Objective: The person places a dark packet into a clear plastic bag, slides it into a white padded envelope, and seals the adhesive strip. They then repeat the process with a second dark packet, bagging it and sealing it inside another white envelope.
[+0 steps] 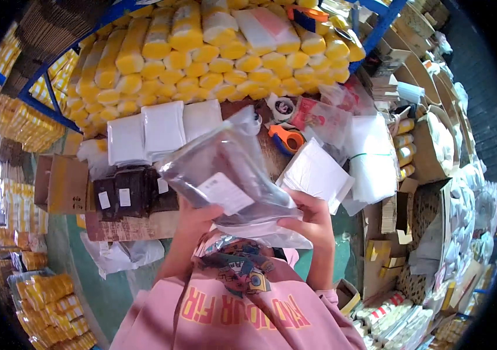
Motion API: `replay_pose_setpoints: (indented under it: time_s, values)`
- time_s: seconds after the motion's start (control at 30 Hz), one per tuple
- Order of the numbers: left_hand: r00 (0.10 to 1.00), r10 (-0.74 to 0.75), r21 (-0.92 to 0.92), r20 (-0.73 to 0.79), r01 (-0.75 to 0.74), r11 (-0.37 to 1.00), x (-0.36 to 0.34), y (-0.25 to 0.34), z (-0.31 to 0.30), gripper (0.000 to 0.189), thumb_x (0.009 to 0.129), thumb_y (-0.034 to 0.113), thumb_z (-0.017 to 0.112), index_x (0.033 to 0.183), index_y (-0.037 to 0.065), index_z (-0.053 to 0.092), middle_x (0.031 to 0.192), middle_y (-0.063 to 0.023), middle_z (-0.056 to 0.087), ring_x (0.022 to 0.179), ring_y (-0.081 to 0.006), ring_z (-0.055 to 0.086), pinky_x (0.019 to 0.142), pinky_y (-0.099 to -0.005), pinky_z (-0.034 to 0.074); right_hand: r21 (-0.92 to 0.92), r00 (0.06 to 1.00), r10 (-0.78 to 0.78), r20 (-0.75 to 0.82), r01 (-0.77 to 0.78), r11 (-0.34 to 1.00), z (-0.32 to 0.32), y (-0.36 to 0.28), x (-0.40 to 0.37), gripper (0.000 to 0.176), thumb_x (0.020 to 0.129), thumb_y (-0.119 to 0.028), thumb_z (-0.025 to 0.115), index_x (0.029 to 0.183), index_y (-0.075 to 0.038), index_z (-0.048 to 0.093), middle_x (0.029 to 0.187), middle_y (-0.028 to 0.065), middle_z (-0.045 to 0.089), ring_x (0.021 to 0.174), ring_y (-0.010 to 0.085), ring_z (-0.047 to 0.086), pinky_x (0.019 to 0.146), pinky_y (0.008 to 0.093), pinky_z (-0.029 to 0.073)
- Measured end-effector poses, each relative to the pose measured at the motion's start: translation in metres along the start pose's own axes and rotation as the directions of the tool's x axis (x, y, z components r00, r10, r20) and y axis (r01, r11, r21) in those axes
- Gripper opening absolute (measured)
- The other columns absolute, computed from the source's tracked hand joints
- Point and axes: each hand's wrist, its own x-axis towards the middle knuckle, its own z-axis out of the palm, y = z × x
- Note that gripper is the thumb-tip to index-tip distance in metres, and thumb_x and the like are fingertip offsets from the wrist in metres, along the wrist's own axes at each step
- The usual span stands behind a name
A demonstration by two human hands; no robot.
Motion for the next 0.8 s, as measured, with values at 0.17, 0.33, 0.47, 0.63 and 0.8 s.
replay_pose_setpoints:
  time_s: [0.17, 0.33, 0.47, 0.63, 0.8]
  values:
    - [0.978, 0.122, 0.042, -0.169, -0.117, 0.992, -0.004, -0.003, -0.004, 0.066, 0.07, 0.011, 0.067, 0.13, 0.0, 0.043, 0.119, -0.0136, 0.059, 0.108, -0.0321, 0.06, 0.096, -0.047, 0.049, -0.109, 0.989, -0.145, -0.008, 0.144, 0.984, -0.006, 0.017, -0.002, 0.038, 0.079, 0.008, 0.063, 0.116, 0.005, 0.063, 0.116, 0.0161, 0.065, 0.085, 0.0112, 0.063, 0.076, 0.0229, 0.048]
    - [0.995, -0.011, -0.301, -0.102, -0.02, 0.953, -0.005, -0.007, -0.015, 0.065, 0.071, 0.005, 0.059, 0.133, 0.001, 0.04, 0.122, -0.0165, 0.056, 0.113, -0.0335, 0.057, 0.098, -0.0482, 0.047, -0.08, 0.99, -0.137, 0.026, 0.138, 0.987, -0.008, 0.022, 0.003, 0.037, 0.078, 0.009, 0.062, 0.114, 0.002, 0.065, 0.098, 0.0132, 0.071, 0.075, 0.0123, 0.065, 0.067, 0.0239, 0.05]
    - [0.999, 0.006, -0.314, -0.033, -0.016, 0.949, -0.002, -0.011, -0.025, 0.064, 0.072, 0.006, 0.06, 0.133, 0.0, 0.04, 0.123, -0.0169, 0.056, 0.113, -0.034, 0.057, 0.099, -0.0485, 0.046, -0.257, 0.965, -0.26, 0.005, 0.253, 0.933, 0.002, 0.009, 0.009, 0.033, 0.076, 0.005, 0.064, 0.109, 0.002, 0.067, 0.084, 0.0125, 0.069, 0.069, 0.013, 0.064, 0.063, 0.0253, 0.049]
    - [0.999, -0.05, -0.379, 0.003, 0.047, 0.924, -0.002, -0.008, -0.025, 0.066, 0.071, 0.005, 0.063, 0.133, 0.0, 0.041, 0.123, -0.0175, 0.056, 0.113, -0.035, 0.056, 0.099, -0.05, 0.046, -0.219, 0.972, -0.233, -0.006, 0.226, 0.949, -0.003, 0.013, 0.012, 0.032, 0.071, 0.003, 0.066, 0.103, 0.003, 0.069, 0.081, 0.0131, 0.069, 0.067, 0.0126, 0.062, 0.062, 0.026, 0.05]
    - [0.975, -0.188, -0.294, -0.119, 0.146, 0.945, -0.008, -0.006, -0.014, 0.067, 0.074, 0.0, 0.062, 0.136, 0.005, 0.038, 0.126, -0.0153, 0.053, 0.114, -0.0324, 0.056, 0.1, -0.048, 0.045, 0.021, 0.985, -0.171, 0.029, 0.171, 0.985, -0.02, 0.036, 0.008, 0.032, 0.066, 0.002, 0.07, 0.097, 0.006, 0.069, 0.08, 0.0098, 0.068, 0.07, 0.0142, 0.064, 0.068, 0.0267, 0.052]
